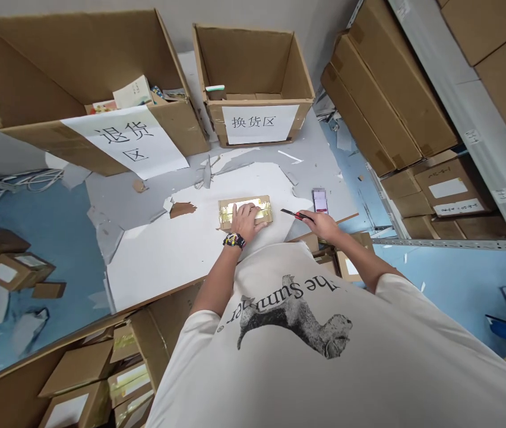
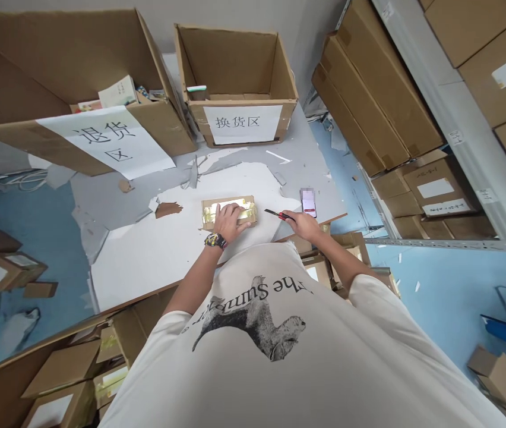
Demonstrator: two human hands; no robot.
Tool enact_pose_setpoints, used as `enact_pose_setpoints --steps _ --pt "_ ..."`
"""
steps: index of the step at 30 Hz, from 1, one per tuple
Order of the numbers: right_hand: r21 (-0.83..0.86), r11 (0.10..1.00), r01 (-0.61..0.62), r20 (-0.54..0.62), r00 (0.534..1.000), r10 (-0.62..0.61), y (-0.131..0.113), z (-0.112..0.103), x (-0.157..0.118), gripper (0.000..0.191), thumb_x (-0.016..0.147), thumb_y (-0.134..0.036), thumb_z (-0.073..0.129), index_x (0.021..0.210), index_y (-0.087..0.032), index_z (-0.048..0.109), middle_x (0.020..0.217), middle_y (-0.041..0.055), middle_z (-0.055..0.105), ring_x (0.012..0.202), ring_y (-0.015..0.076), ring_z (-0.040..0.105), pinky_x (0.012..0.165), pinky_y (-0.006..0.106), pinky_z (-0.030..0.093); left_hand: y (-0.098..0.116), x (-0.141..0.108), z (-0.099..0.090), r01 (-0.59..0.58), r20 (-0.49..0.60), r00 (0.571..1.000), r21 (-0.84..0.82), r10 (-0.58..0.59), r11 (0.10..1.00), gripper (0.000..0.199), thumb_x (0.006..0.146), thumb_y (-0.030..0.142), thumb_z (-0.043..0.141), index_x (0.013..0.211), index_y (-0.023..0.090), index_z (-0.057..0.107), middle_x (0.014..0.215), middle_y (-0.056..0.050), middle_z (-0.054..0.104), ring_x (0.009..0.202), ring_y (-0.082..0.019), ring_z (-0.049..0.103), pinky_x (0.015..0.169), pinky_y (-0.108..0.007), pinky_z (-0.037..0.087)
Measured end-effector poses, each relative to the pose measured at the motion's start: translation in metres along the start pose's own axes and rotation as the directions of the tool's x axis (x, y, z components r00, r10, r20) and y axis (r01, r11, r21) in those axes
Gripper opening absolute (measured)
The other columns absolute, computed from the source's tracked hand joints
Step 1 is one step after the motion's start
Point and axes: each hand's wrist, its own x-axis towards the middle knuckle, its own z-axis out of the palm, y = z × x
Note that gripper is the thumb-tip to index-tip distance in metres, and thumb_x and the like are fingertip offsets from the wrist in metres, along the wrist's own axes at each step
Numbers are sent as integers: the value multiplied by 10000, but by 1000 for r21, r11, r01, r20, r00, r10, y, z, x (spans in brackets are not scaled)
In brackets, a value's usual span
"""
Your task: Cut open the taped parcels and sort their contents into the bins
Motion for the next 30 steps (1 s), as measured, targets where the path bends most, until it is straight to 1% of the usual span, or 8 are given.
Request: enact_pose_setpoints --steps 3,5,10,13,17,21,26,30 --pt "221 975 -34 -49 998 46 12 2 -3 492 1192 -389 559 1644 -278 720 1356 121 875 1145 315 830 993 396 646 1 -1 -1 29 5 1000 5 -29 1000 597 1043 570 763 1564 279 732 1647 -175 670 1578 -433 556 1507 -686 122" --pt "430 901 -46 -40 997 70 6 11 6 500 1166 -373 581 1625 -230 718 1267 113 870 994 265 815 915 370 656 1 0 -1 50 11 999 11 -50 999 592 1023 590 784 1527 283 748 1637 -173 668 1568 -440 560 1506 -689 130" --pt "793 607 -45 -15 996 93 -51 45 64 488 1058 -418 751 1518 -256 744 1205 50 818 844 172 722 714 276 622 5 12 -1 95 29 995 65 -98 993 595 970 665 831 1406 261 796 1567 -192 686 1521 -485 571 1483 -737 161" --pt "796 604 -29 -41 994 103 -84 57 101 447 993 -398 839 1418 -278 775 1170 12 811 890 177 720 766 285 624 9 18 -3 95 49 994 94 -100 991 610 939 717 842 1345 262 827 1531 -197 697 1487 -506 580 1466 -765 171" --pt "743 666 -63 -8 995 104 -103 60 124 406 922 -285 860 1320 -266 786 1057 -25 790 875 180 705 828 302 624 14 21 -7 110 31 993 110 -114 988 620 905 704 857 1335 257 857 1517 -209 697 1458 -541 573 1423 -779 250" --pt "776 613 -150 89 988 129 -106 58 126 327 952 -268 805 1273 -253 742 959 -39 716 696 149 615 672 292 583 17 18 -11 115 36 992 101 -119 988 654 879 619 887 1391 213 850 1572 -234 671 1505 -545 544 1381 -707 363" --pt "853 476 -214 205 976 73 -107 55 122 238 1010 -267 784 1212 -256 660 756 -80 576 598 138 535 568 259 519 20 5 -9 96 30 995 97 -99 991 603 917 572 890 1443 293 802 1692 -178 658 1623 -506 513 1438 -697 281" --pt "869 471 -152 171 985 3 -87 46 109 169 1157 -407 600 1247 -270 642 704 -70 564 580 170 541 578 286 521 21 -4 -3 106 -8 994 88 -106 991 511 1001 582 821 1424 296 788 1752 -162 638 1706 -456 480 1483 -680 217"
